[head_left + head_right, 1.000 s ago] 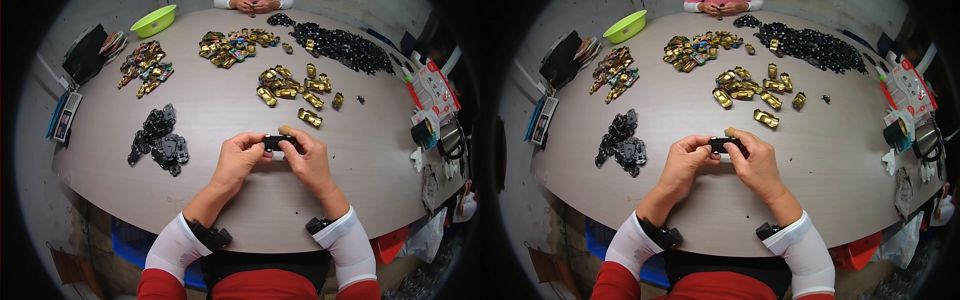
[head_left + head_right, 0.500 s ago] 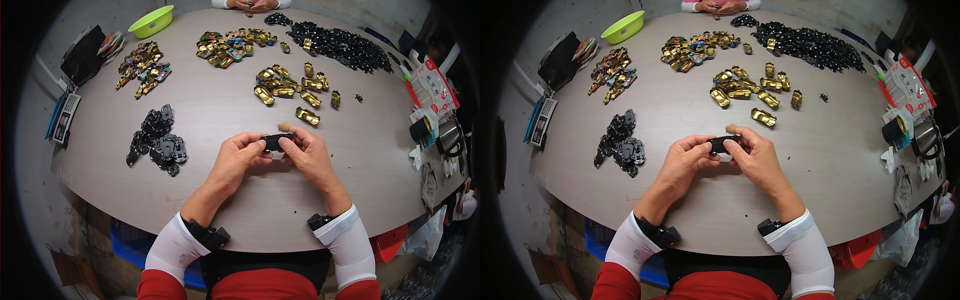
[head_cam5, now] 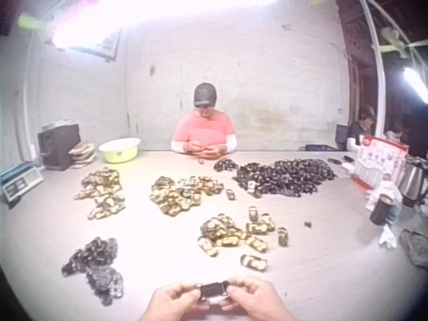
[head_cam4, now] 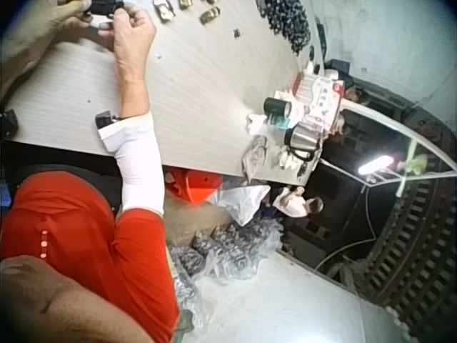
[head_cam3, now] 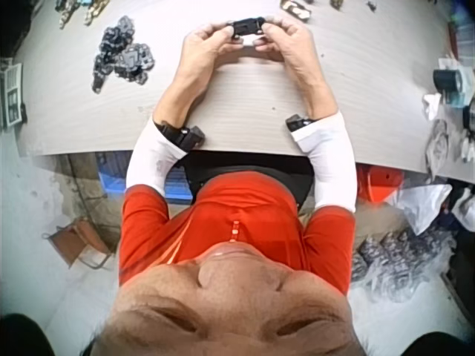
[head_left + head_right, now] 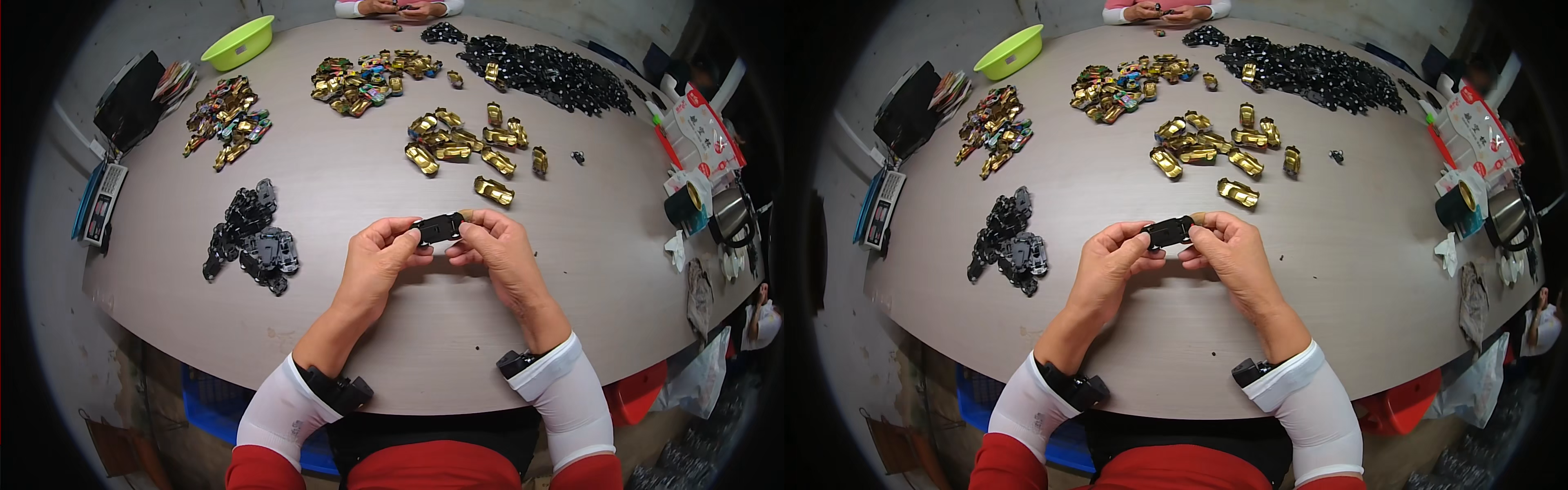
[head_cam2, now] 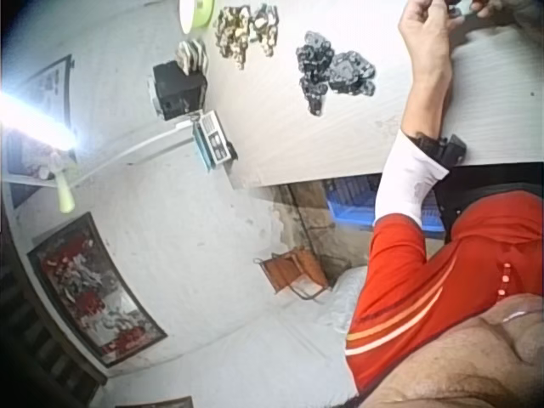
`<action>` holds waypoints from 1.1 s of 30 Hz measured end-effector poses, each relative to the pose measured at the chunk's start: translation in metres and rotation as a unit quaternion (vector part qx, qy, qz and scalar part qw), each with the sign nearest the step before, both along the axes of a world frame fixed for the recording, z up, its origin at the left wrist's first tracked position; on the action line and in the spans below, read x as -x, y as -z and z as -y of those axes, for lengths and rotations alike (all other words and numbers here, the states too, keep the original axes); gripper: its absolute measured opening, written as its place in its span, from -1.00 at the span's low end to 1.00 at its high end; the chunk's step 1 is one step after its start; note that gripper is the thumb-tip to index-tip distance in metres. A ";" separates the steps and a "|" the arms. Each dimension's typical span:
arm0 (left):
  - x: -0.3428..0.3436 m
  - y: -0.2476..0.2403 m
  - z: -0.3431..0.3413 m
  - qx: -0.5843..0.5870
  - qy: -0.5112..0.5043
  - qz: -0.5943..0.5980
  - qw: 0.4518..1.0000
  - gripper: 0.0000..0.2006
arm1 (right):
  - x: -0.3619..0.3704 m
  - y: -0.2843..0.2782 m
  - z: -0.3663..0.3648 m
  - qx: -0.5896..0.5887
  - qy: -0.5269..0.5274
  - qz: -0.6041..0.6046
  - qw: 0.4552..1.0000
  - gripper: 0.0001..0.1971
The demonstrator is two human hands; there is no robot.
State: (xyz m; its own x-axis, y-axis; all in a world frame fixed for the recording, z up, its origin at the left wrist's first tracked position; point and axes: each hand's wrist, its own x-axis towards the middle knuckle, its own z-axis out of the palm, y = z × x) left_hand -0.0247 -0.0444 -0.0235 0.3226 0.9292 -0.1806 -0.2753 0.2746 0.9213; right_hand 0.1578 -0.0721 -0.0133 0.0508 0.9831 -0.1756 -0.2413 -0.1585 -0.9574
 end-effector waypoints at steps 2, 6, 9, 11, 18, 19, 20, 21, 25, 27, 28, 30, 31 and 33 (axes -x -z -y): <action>0.000 -0.001 0.001 -0.004 0.001 -0.004 1.000 -0.72 | 0.000 -0.001 0.000 0.001 0.004 -0.001 1.000 -0.75; 0.000 -0.001 0.001 -0.016 0.007 -0.005 1.000 -0.73 | 0.000 0.000 0.000 -0.005 0.011 -0.008 1.000 -0.78; -0.001 -0.001 0.002 -0.025 0.010 -0.007 1.000 -0.73 | 0.000 0.001 0.000 0.001 0.018 -0.006 1.000 -0.80; -0.002 -0.002 0.003 -0.030 0.012 -0.011 0.999 -0.74 | -0.001 0.002 0.000 0.001 0.020 -0.012 1.000 -0.81; 0.004 -0.003 0.000 -0.042 0.012 -0.072 0.996 -0.75 | -0.009 0.008 -0.005 -0.017 0.003 0.153 0.988 -0.87; 0.008 -0.005 0.000 -0.043 0.006 -0.080 0.996 -0.75 | -0.013 0.010 -0.008 -0.042 0.045 0.234 0.970 -0.87; 0.014 -0.008 0.002 -0.044 0.032 -0.120 0.991 -0.75 | -0.021 0.012 -0.011 -0.124 0.089 0.354 0.923 -0.83; 0.020 -0.012 0.004 -0.043 0.057 -0.160 0.984 -0.75 | -0.031 0.013 -0.014 -0.204 0.130 0.464 0.852 -0.78; 0.048 -0.010 0.019 -0.206 0.101 -0.352 0.907 -0.74 | -0.049 0.033 -0.024 -0.295 0.149 0.587 0.739 -0.63; 0.065 -0.016 0.027 -0.298 0.053 -0.405 0.863 -0.72 | -0.051 0.042 -0.028 -0.289 0.126 0.612 0.725 -0.61; 0.079 -0.021 0.029 -0.307 0.014 -0.436 0.846 -0.72 | -0.051 0.041 -0.027 -0.280 0.112 0.619 0.725 -0.61; 0.104 -0.025 0.025 -0.331 -0.053 -0.480 0.810 -0.72 | -0.044 0.038 -0.025 -0.242 0.097 0.598 0.758 -0.61; 0.126 -0.019 0.018 -0.427 -0.094 -0.541 0.719 -0.69 | -0.040 0.031 -0.022 -0.214 0.095 0.565 0.791 -0.61; 0.155 -0.027 0.020 -0.385 -0.112 -0.637 0.659 -0.59 | -0.033 0.021 -0.019 -0.144 0.078 0.473 0.866 -0.65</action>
State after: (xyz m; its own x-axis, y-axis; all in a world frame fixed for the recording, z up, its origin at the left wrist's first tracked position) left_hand -0.1793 -0.0647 0.0033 0.2042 0.9022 0.3799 0.9014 -0.3247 0.2865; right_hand 0.1906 -0.0532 -0.0340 0.1737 0.9478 0.2674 0.6750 0.0831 -0.7331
